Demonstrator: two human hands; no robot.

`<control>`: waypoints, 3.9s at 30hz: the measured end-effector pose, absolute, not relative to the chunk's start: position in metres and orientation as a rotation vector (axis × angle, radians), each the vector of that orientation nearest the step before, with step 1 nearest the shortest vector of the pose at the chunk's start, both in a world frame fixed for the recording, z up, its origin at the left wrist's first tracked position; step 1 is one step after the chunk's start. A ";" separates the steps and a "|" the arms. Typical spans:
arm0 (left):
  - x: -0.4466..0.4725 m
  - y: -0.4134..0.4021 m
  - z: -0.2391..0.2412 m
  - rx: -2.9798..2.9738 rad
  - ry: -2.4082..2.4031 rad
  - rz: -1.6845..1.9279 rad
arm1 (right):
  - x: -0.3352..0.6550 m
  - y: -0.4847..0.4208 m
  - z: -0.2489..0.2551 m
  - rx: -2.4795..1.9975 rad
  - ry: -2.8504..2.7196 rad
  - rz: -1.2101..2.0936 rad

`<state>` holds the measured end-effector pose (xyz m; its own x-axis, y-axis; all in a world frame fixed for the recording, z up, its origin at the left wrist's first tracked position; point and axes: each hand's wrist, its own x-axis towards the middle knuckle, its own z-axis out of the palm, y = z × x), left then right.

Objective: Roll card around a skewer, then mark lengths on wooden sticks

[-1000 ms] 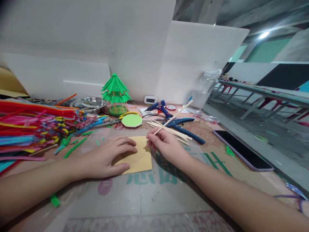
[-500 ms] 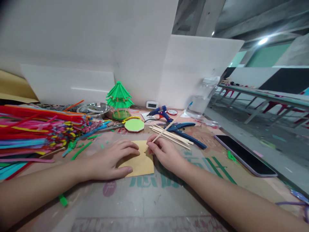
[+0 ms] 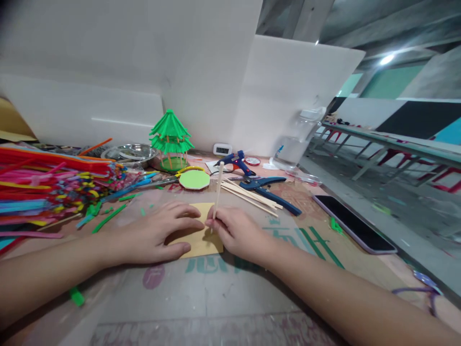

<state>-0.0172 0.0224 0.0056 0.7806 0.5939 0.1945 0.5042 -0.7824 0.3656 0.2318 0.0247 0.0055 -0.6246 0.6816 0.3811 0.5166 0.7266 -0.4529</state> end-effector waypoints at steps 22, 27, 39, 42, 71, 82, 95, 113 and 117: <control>-0.018 0.023 0.004 2.684 0.854 0.446 | 0.233 0.034 0.005 -1.016 -2.408 0.219; -0.017 0.023 0.005 2.675 0.843 0.431 | 0.229 0.023 0.006 -0.942 -2.353 0.488; -0.016 0.026 0.002 2.703 0.878 0.452 | 0.229 0.031 0.005 -0.906 -2.419 0.373; -0.017 0.026 0.002 2.701 0.861 0.451 | 0.229 0.028 0.005 -0.854 -2.426 0.443; -0.018 0.030 -0.001 2.767 0.871 0.409 | 0.225 0.039 0.006 -1.043 -2.230 0.536; -0.015 0.029 -0.002 2.757 0.886 0.724 | 0.224 0.046 0.004 -0.929 -1.240 1.717; -0.012 0.023 0.000 2.776 0.810 0.968 | 0.217 0.037 0.001 -0.976 -1.483 1.639; -0.016 0.023 0.000 2.726 0.887 0.501 | 0.226 0.035 0.008 -1.044 -1.626 1.195; -0.017 0.023 0.001 2.734 0.851 0.497 | 0.225 0.030 0.007 -1.055 -1.832 1.103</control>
<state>-0.0168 0.0229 0.0013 0.7731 0.5834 0.2488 0.5038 -0.8032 0.3180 0.2250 0.0298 0.0066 -0.3890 0.9047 0.1738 0.2696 0.2922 -0.9176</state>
